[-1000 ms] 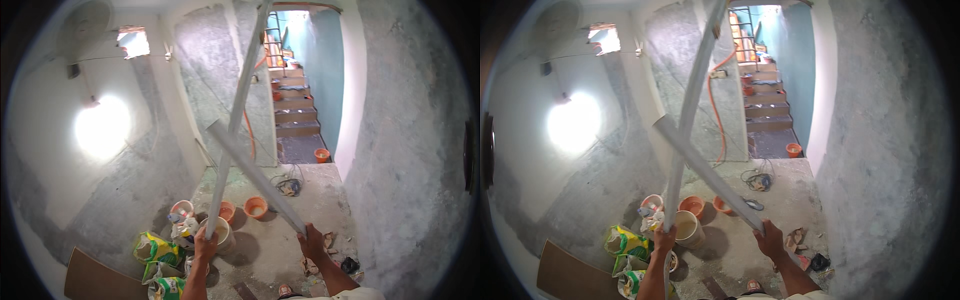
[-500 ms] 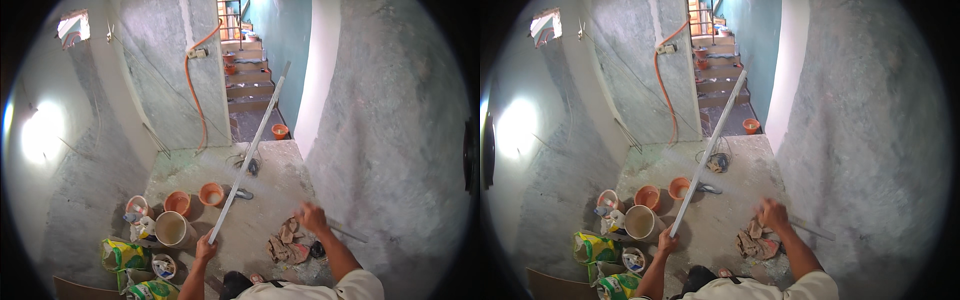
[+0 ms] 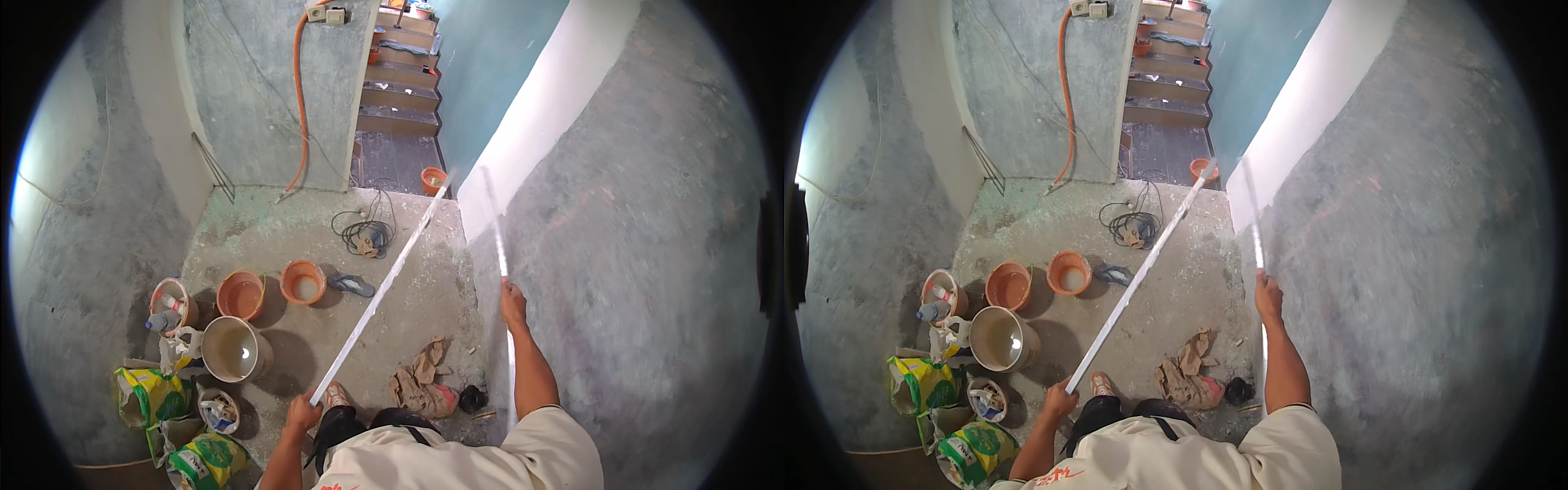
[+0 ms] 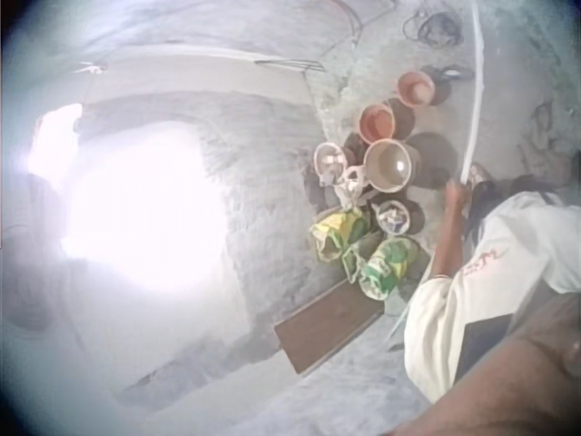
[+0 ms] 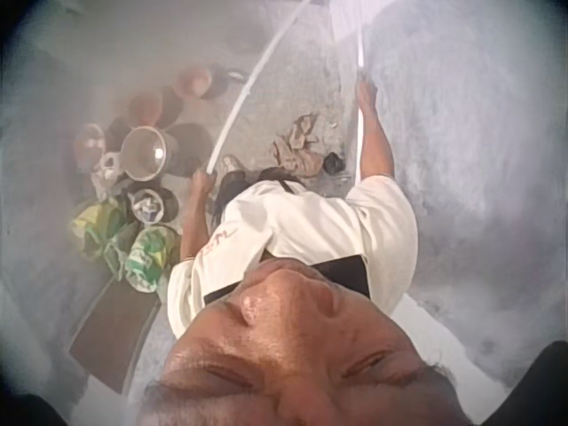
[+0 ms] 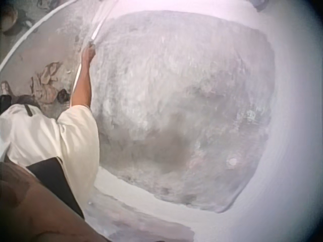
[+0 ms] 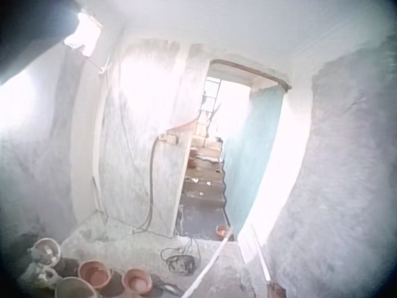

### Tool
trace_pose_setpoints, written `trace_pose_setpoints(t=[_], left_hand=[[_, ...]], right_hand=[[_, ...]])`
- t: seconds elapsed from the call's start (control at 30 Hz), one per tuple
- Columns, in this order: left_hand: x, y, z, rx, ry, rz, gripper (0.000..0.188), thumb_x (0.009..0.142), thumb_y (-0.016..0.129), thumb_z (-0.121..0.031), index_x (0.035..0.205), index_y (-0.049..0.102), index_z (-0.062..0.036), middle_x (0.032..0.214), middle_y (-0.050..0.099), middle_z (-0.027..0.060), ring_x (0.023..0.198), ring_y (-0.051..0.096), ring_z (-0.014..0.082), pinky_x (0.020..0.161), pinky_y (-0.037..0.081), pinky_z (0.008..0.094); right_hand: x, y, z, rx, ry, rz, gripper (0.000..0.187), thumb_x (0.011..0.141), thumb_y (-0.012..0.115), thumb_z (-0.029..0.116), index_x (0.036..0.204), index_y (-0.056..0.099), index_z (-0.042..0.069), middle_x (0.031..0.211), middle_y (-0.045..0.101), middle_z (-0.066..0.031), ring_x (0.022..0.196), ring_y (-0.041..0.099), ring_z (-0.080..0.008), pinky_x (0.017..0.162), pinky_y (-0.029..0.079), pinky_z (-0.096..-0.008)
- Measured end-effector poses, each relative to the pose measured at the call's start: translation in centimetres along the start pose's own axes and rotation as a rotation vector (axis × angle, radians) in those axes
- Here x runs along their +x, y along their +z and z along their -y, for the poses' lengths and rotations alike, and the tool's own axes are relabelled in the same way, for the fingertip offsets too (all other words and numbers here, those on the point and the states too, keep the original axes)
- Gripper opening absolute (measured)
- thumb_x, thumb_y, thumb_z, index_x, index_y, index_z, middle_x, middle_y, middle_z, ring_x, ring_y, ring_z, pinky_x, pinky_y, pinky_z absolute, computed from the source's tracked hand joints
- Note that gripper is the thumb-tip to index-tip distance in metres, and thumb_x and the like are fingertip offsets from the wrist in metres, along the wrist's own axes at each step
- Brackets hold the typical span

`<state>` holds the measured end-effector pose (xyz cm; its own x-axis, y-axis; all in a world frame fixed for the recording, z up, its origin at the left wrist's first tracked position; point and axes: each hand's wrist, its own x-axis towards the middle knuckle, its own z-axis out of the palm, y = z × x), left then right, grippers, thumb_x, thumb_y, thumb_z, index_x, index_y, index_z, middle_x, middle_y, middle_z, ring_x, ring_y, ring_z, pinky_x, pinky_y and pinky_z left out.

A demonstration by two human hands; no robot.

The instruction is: The person walks down a staircase into a cluttered room, picks up long metal strips and a large board, and carries them upstairs. They place the items against a wall and then move a metal ladder. Finally, they pick up a bucket and a small container from the stairs.

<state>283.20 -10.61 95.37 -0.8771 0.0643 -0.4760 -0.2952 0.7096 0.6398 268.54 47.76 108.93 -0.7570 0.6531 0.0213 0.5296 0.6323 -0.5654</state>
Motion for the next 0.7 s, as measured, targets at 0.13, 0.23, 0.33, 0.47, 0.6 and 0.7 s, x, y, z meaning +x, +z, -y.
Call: trace_pose_setpoints(t=[0.13, 0.23, 0.33, 0.47, 0.6, 0.7], left_hand=[[1.5, -0.3, 0.2, -0.017, -0.069, 0.013, 0.051, 0.082, 0.068, -0.018, 0.133, 0.069, -0.0209, 0.112, 0.070, 0.0309, 0.109, 0.067, 0.0467, 0.099, 0.053, 0.0530], [2.6, 0.1, 0.3, 0.028, 0.012, 0.004, 0.053, 0.082, 0.069, -0.018, 0.135, 0.068, -0.0218, 0.113, 0.070, 0.0312, 0.109, 0.067, 0.0477, 0.099, 0.053, 0.0536], [3.5, 0.7, -0.7, 0.129, -0.105, 0.054, 0.056, 0.082, 0.069, -0.019, 0.138, 0.066, -0.0257, 0.115, 0.069, 0.0312, 0.110, 0.067, 0.0487, 0.098, 0.053, 0.0543], [3.3, 1.7, -1.9, 0.180, -0.135, 0.110, 0.057, 0.083, 0.069, -0.023, 0.139, 0.065, -0.0303, 0.117, 0.069, 0.0307, 0.111, 0.067, 0.0488, 0.099, 0.053, 0.0546], [3.3, 2.7, -4.0, 0.205, -0.127, 0.154, 0.057, 0.083, 0.071, -0.024, 0.140, 0.066, -0.0284, 0.118, 0.069, 0.0316, 0.113, 0.067, 0.0466, 0.101, 0.053, 0.0527], [3.8, 2.4, -6.2, 0.255, -0.180, 0.177, 0.058, 0.083, 0.072, -0.024, 0.140, 0.066, -0.0261, 0.120, 0.069, 0.0306, 0.114, 0.067, 0.0449, 0.102, 0.053, 0.0515]], right_hand=[[-0.2, 4.2, 3.5, 0.293, -0.258, -0.190, 0.060, 0.105, 0.049, 0.056, 0.113, 0.064, -0.002, 0.082, 0.064, -0.0239, 0.077, 0.066, -0.0363, 0.077, 0.051, -0.0482], [-0.7, 6.1, 2.4, 0.105, -0.099, 0.123, 0.059, 0.107, 0.046, 0.054, 0.111, 0.064, -0.002, 0.094, 0.067, -0.0299, 0.095, 0.066, -0.0469, 0.082, 0.050, -0.0504], [0.6, 8.0, 0.5, 0.025, -0.041, 0.202, 0.058, 0.107, 0.048, 0.055, 0.105, 0.064, -0.001, 0.089, 0.068, -0.0258, 0.086, 0.067, -0.0437, 0.078, 0.050, -0.0486], [1.1, 8.7, -1.6, 0.114, 0.004, 0.193, 0.060, 0.106, 0.048, 0.056, 0.107, 0.063, -0.001, 0.092, 0.069, -0.0299, 0.094, 0.066, -0.0518, 0.078, 0.050, -0.0544], [4.1, 8.7, -4.2, -0.045, 0.038, 0.215, 0.060, 0.106, 0.047, 0.057, 0.110, 0.062, -0.002, 0.093, 0.069, -0.0317, 0.098, 0.066, -0.0530, 0.079, 0.049, -0.0570], [3.8, 7.8, -5.7, 0.120, 0.012, 0.130, 0.061, 0.105, 0.047, 0.059, 0.106, 0.064, 0.000, 0.092, 0.069, -0.0305, 0.096, 0.066, -0.0542, 0.080, 0.050, -0.0556]])
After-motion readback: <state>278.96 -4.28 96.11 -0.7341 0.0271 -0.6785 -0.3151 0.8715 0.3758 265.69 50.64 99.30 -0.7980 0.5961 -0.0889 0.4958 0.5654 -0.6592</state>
